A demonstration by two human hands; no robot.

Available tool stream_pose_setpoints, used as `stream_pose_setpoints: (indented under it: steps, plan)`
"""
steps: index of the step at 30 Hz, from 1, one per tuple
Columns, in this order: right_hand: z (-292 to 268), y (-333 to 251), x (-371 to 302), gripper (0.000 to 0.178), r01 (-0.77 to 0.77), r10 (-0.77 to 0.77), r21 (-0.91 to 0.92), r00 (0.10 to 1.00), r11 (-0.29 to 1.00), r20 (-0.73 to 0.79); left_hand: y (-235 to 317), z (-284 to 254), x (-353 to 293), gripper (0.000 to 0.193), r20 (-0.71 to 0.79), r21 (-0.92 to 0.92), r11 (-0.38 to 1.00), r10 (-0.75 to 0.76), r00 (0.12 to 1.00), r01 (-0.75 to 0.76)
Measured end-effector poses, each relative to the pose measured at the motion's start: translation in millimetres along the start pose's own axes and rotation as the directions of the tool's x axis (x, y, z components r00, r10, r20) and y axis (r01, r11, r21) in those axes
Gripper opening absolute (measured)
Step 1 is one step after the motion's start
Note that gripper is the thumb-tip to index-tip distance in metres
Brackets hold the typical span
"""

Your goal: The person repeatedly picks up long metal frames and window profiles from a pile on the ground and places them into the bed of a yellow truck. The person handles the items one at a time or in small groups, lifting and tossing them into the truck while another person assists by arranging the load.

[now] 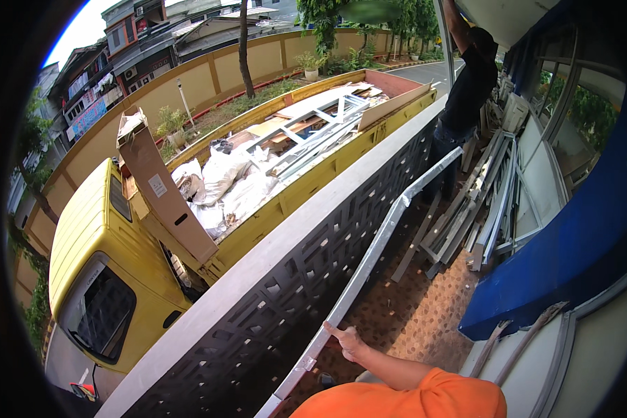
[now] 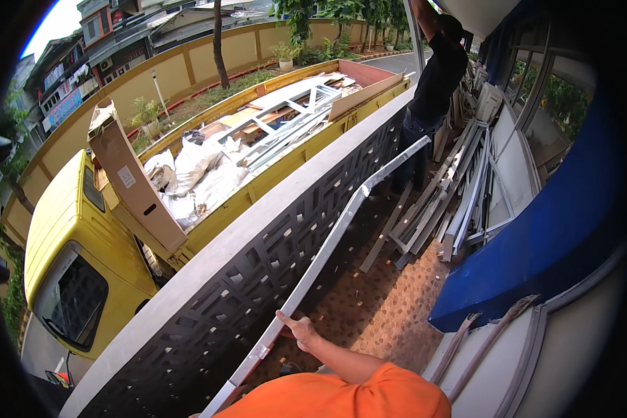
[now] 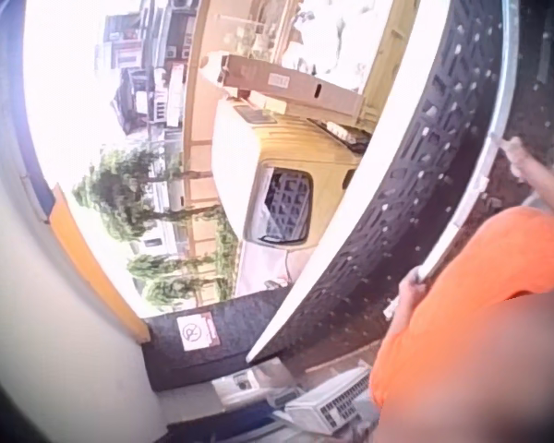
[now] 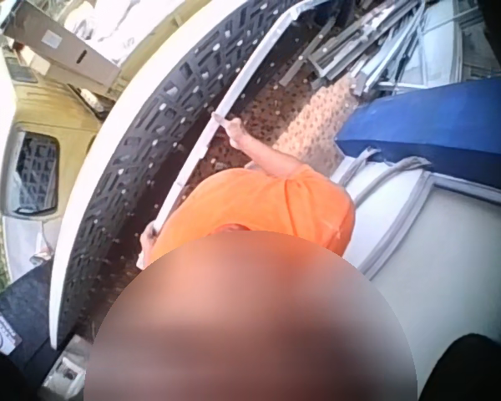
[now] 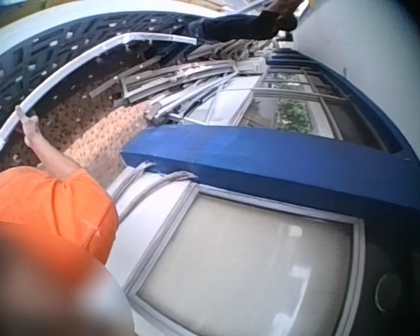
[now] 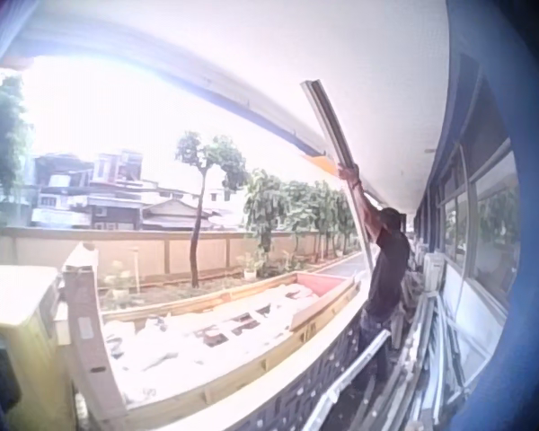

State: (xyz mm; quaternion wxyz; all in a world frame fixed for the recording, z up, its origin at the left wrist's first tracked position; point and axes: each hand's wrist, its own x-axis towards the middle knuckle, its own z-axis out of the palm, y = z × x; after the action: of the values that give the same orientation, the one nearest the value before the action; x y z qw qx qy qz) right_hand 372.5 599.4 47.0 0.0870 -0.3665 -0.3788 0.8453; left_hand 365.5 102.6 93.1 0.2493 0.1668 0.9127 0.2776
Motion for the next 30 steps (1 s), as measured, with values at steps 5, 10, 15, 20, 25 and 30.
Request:
stream_pose_setpoints:
  steps: [5, 10, 15, 20, 25, 30]
  plan:
    - [55, 12, -3, 0.043, -0.013, 0.022, -0.042, 0.975, 0.999, 0.22, -105, 23, -36, 0.042, -0.095, -0.405, 0.898, -0.227, 0.969, 0.171]
    - [91, 2, 14, 0.042, -0.05, 0.082, -0.097, 0.93, 0.994, 0.357, -154, 45, -52, 0.043, 0.057, -0.849, 0.398, -0.587, 0.808, 0.348]
    - [109, -32, 60, 0.05, -0.033, 0.09, -0.136, 0.893, 0.99, 0.442, -65, 30, -54, 0.042, -0.387, -0.099, 0.972, -0.236, 0.892, 0.214]
    - [110, -84, 107, 0.052, -0.022, 0.099, -0.175, 0.889, 0.984, 0.448, 56, 16, -21, 0.043, -0.453, -0.073, 0.94, -0.329, 0.829, 0.333]
    - [102, -135, 152, 0.054, -0.023, 0.106, -0.173, 0.864, 0.985, 0.492, 154, 9, 8, 0.044, -0.522, -0.083, 0.938, -0.328, 0.787, 0.336]
    - [102, -165, 199, 0.058, -0.09, 0.172, -0.19, 0.86, 0.978, 0.48, 219, 5, 36, 0.045, -0.534, -0.095, 0.925, -0.36, 0.765, 0.368]
